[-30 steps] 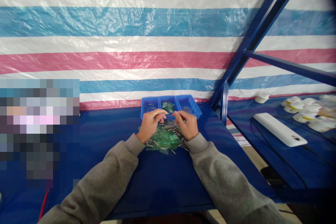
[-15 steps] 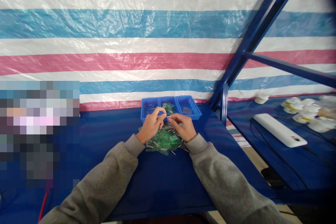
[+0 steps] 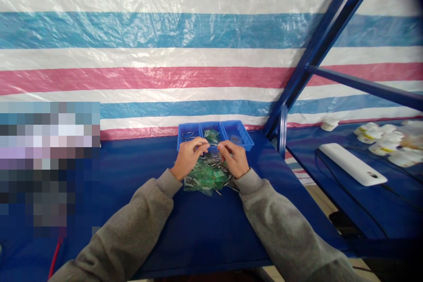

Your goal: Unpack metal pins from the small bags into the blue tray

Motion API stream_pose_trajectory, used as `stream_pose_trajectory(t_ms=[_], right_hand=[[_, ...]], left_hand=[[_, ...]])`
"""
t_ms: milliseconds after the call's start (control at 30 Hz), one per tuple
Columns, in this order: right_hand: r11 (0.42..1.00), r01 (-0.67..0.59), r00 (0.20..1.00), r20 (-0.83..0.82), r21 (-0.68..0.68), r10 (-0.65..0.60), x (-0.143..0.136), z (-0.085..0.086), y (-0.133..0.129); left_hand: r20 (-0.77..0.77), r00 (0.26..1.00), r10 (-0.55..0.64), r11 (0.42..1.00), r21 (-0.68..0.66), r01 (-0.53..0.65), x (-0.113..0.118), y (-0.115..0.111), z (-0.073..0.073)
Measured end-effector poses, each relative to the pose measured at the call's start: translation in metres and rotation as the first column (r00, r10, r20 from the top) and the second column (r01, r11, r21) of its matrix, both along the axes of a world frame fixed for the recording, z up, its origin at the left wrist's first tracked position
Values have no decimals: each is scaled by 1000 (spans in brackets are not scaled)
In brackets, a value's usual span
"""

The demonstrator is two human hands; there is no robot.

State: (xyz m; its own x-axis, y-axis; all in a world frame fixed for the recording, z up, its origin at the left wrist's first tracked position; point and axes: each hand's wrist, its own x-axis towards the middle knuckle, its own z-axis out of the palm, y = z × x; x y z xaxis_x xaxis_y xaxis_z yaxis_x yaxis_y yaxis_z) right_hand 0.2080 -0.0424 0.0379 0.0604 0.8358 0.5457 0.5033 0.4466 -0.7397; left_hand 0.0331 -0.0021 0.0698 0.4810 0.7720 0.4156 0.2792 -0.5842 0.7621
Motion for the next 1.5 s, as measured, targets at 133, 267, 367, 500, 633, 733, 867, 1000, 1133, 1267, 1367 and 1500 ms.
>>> stream_pose_trajectory(t_ms=[133, 267, 367, 500, 633, 733, 867, 1000, 1133, 1267, 1367, 1500], right_hand=[[1000, -8, 1000, 19, -16, 8, 0, 2, -1], [1000, -2, 999, 51, -11, 2, 0, 3, -1], [1000, -1, 998, 70, -12, 2, 1, 2, 0], [1000, -20, 999, 24, 2, 20, 1, -1, 1], [999, -45, 998, -36, 20, 46, -1, -4, 2], [998, -56, 997, -58, 21, 57, -2, -4, 3], [999, -40, 999, -17, 29, 41, -2, -1, 2], [999, -32, 998, 53, 15, 31, -1, 3, -1], [999, -35, 995, 93, -1, 35, -1, 3, -1], [998, -47, 996, 74, -34, 49, -1, 0, 0], [997, -73, 997, 19, -27, 74, -2, 0, 0], [998, -67, 997, -37, 12, 67, -3, 1, 0]], left_hand=[[-53, 998, -17, 998, 64, 20, -1, 0, 3], [-98, 995, 6, 993, 117, 6, -1, 1, 5], [-137, 990, -23, 989, 139, 42, -1, 0, 6], [-181, 981, -72, 988, 120, 94, -2, -2, 8], [-159, 980, -120, 990, 50, 130, -3, -3, 8], [-126, 981, -149, 989, 0, 151, -3, -4, 9], [-78, 993, -83, 996, 32, 86, -1, -4, 10], [-40, 999, -17, 996, 85, 21, -1, -2, 8], [-30, 999, -11, 993, 114, 14, -1, -1, 6], [-51, 998, -23, 992, 127, 29, -1, -1, 6], [-76, 997, -10, 990, 137, 20, -1, -3, 8], [-113, 994, 3, 994, 108, 9, 0, -5, 6]])
